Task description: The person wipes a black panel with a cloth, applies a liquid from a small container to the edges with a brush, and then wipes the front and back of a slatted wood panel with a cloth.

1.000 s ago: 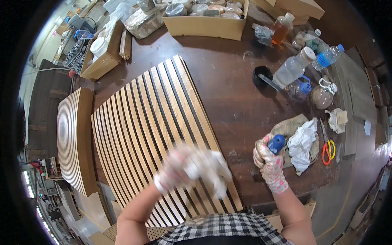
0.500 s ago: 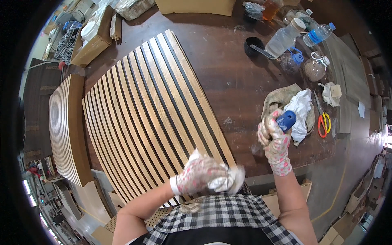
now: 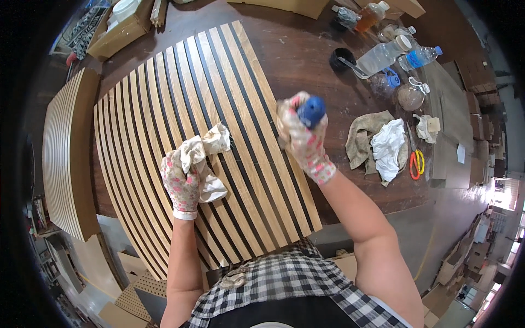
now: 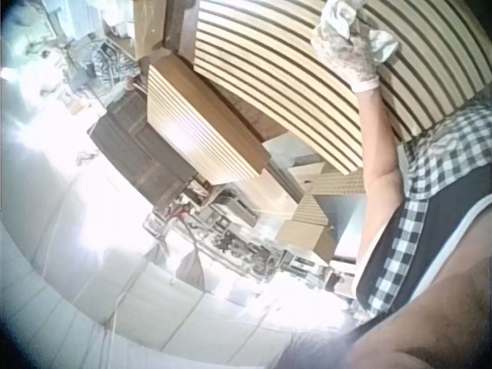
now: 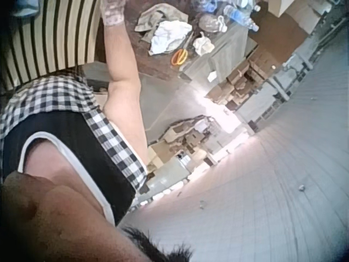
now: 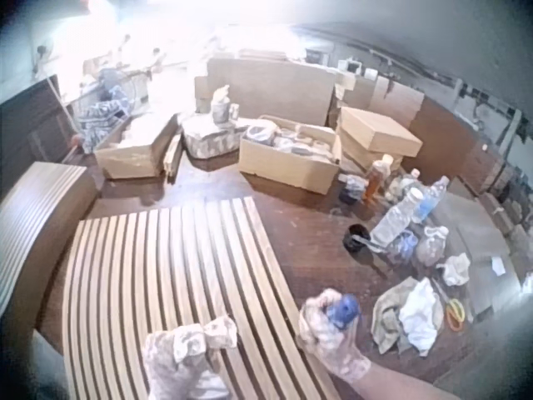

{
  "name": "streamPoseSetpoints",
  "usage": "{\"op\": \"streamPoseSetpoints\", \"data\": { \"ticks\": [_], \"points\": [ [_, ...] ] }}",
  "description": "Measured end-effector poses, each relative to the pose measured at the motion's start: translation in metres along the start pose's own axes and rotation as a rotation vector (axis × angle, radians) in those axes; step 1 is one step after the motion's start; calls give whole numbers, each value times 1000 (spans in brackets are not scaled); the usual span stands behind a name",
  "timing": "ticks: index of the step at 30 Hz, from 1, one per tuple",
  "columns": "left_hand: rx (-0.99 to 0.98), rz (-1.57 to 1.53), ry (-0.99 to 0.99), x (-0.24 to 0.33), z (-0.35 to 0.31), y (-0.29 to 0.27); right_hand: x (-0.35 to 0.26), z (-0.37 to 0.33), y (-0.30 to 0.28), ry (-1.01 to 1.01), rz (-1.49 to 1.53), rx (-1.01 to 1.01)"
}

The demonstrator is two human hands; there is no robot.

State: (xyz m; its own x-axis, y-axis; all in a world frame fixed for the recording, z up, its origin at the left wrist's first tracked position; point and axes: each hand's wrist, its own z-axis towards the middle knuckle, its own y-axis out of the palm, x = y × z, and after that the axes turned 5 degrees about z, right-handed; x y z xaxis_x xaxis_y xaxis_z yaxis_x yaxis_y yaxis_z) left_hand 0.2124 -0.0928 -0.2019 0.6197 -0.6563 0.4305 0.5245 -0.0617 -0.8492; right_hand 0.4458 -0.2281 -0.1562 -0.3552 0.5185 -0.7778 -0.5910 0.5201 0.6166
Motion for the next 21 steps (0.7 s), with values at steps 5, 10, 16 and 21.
{"op": "streamPoseSetpoints", "data": {
  "ticks": [5, 10, 16, 21],
  "points": [
    [-28, -61, 3, 10, 5, 3, 17, 64, -8, -52, -22, -359],
    [-9, -116, 48, 3, 5, -2, 3, 12, -4, 32, -120, -97],
    [3, -92, 82, 7, 7, 2, -65, -175, -40, 469, -345, 43],
    [-80, 27, 154, 7, 19, 3, -122, -194, -43, 315, -263, 456]
  ]
}}
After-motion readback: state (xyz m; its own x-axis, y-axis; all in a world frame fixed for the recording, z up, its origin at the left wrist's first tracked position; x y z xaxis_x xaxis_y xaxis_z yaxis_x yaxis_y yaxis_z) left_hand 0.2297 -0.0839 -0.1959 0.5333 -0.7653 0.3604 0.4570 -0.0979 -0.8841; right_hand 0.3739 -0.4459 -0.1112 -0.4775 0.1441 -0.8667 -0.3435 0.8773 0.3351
